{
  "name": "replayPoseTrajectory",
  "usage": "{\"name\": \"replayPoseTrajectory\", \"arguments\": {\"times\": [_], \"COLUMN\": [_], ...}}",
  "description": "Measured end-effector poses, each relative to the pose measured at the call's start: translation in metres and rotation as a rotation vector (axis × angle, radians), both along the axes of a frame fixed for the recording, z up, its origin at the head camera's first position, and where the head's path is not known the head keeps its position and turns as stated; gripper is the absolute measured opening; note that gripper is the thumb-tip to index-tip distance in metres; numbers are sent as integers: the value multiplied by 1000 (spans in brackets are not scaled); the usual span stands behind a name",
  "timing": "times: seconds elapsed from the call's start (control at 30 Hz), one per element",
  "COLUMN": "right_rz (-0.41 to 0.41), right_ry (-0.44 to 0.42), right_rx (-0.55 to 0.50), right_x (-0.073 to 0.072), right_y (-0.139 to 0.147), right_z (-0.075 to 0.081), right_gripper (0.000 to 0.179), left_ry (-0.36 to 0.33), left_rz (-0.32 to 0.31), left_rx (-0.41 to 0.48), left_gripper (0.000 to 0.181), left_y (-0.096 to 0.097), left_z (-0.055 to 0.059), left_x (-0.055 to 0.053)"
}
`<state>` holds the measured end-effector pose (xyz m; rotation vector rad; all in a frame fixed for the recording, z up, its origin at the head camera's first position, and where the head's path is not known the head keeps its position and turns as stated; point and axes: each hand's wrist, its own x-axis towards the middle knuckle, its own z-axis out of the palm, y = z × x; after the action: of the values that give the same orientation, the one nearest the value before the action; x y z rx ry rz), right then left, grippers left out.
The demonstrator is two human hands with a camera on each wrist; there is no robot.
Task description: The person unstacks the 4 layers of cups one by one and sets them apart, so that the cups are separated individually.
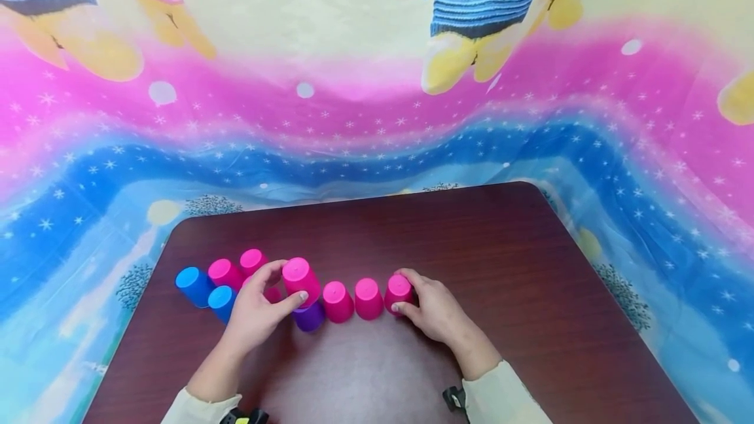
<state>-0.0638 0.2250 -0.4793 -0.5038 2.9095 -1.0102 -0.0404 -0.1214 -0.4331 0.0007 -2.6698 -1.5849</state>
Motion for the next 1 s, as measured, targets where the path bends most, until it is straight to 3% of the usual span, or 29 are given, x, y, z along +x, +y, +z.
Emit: {"name": "replayPoseTrajectory", "arguments": {"times": [0.4, 1.0], "right_rz": [11, 28], "right_ry": [34, 56], "right_rx": [-10, -10], "right_x": [-1, -2], "right_y": [2, 0], "right_z": [-3, -3], "right_gripper": [65, 65], "left_ry": [-15, 28], "left_rz": [36, 89], "left_rx": [1, -13], "left_gripper": [77, 76], "left_y": [-10, -34], "left_z": [1, 4], "left_x": [4, 8]}}
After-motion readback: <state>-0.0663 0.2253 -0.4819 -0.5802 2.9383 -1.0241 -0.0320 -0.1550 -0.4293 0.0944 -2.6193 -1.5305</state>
